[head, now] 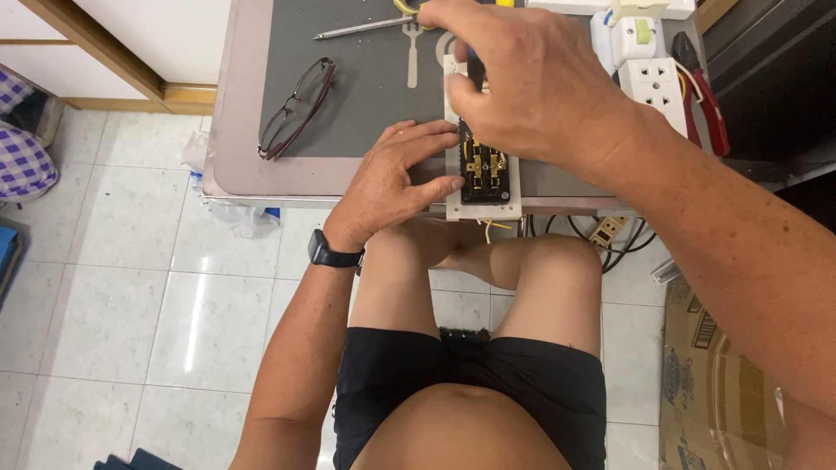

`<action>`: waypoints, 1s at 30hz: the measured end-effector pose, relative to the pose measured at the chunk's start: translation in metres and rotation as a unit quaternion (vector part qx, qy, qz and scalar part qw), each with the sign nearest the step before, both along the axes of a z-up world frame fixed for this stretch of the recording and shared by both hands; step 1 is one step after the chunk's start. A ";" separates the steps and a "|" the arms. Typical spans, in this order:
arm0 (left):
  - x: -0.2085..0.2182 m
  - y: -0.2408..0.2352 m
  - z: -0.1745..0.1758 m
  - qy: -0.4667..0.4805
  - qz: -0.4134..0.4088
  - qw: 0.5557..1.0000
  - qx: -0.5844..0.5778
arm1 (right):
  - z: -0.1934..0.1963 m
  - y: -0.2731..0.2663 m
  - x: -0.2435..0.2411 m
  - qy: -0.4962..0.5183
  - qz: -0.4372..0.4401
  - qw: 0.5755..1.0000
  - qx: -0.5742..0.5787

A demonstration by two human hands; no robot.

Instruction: The person uses a screwdriver to remove screws from a white electrical outlet, detaches the internal switch mechanism, and places it on the table. The person then reattaches the mechanism and tightens the screws to secure it back into the outlet casing.

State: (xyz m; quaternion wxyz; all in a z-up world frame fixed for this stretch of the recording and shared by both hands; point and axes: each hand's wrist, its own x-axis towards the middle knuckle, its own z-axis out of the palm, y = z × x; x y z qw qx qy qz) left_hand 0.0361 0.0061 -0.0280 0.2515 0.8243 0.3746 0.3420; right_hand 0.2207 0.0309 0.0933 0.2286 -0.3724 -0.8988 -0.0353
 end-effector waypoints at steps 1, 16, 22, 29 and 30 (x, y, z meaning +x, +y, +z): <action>0.000 0.000 0.000 0.000 -0.001 1.000 0.000 | -0.004 0.004 0.002 0.000 -0.001 1.000 0.000; 0.000 0.000 -0.001 -0.006 0.002 1.000 0.007 | -0.005 0.007 0.008 -0.058 -0.051 0.993 0.093; 0.001 -0.002 0.000 -0.010 0.008 1.000 0.003 | -0.008 0.006 0.010 -0.069 -0.062 0.993 0.075; 0.001 -0.002 0.000 0.000 0.010 1.000 0.007 | -0.015 0.011 0.015 -0.050 -0.052 0.994 0.088; 0.001 -0.002 0.001 0.001 0.011 1.000 0.005 | -0.014 0.010 0.015 -0.049 -0.044 0.994 0.082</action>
